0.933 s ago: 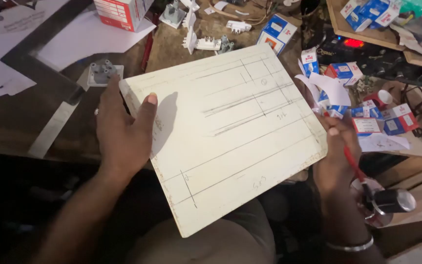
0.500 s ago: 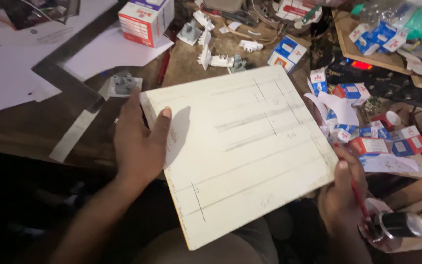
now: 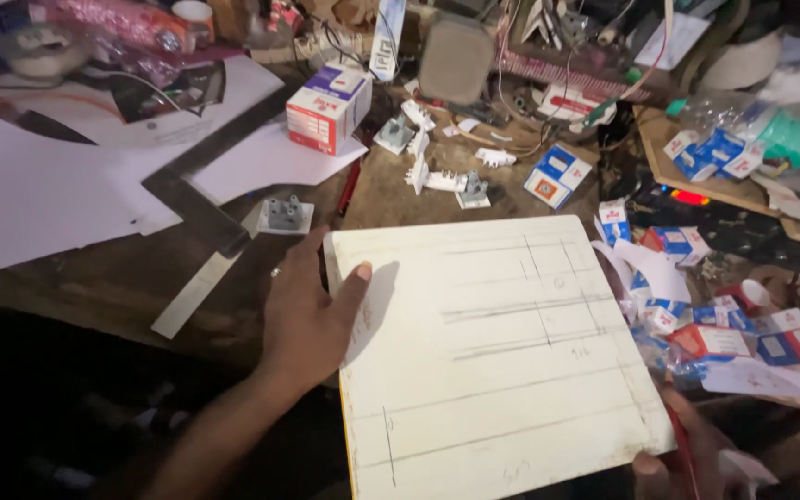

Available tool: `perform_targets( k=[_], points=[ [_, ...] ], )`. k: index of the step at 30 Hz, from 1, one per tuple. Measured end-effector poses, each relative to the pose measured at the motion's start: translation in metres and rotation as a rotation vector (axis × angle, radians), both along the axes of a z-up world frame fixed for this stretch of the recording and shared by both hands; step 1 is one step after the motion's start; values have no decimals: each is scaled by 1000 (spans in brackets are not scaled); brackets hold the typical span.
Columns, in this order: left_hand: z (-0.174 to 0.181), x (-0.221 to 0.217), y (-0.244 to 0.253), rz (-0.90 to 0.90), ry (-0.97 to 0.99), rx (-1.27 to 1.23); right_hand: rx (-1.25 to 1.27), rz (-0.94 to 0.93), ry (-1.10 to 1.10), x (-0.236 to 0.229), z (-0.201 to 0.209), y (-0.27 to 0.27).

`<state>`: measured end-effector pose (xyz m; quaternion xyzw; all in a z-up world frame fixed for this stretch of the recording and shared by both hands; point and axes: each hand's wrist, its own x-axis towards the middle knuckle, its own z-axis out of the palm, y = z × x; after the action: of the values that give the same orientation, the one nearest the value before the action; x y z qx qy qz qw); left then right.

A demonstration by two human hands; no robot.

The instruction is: Tracing outlines and preparing electrical components for assembly.

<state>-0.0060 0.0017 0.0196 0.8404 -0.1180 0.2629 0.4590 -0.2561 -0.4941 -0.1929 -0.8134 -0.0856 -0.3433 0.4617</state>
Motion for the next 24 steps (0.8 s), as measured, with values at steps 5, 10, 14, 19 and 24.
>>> perform_targets(
  k=[5, 10, 14, 19, 24],
  points=[
    [1, -7, 9, -118, 55, 20, 91, 189, 27, 92, 17, -53],
    [10, -36, 16, -226, 105, -34, 431, -124, 22, 102, 117, 63],
    [13, -63, 16, -246, 91, -61, -918, -419, -570, 110, 149, 68],
    [-27, -89, 15, -192, 61, -14, -188, -313, -328, 123, 178, 55],
    [-79, -101, 18, -281, 207, -186, 522, -183, -68, 130, 217, 51]
  ],
)
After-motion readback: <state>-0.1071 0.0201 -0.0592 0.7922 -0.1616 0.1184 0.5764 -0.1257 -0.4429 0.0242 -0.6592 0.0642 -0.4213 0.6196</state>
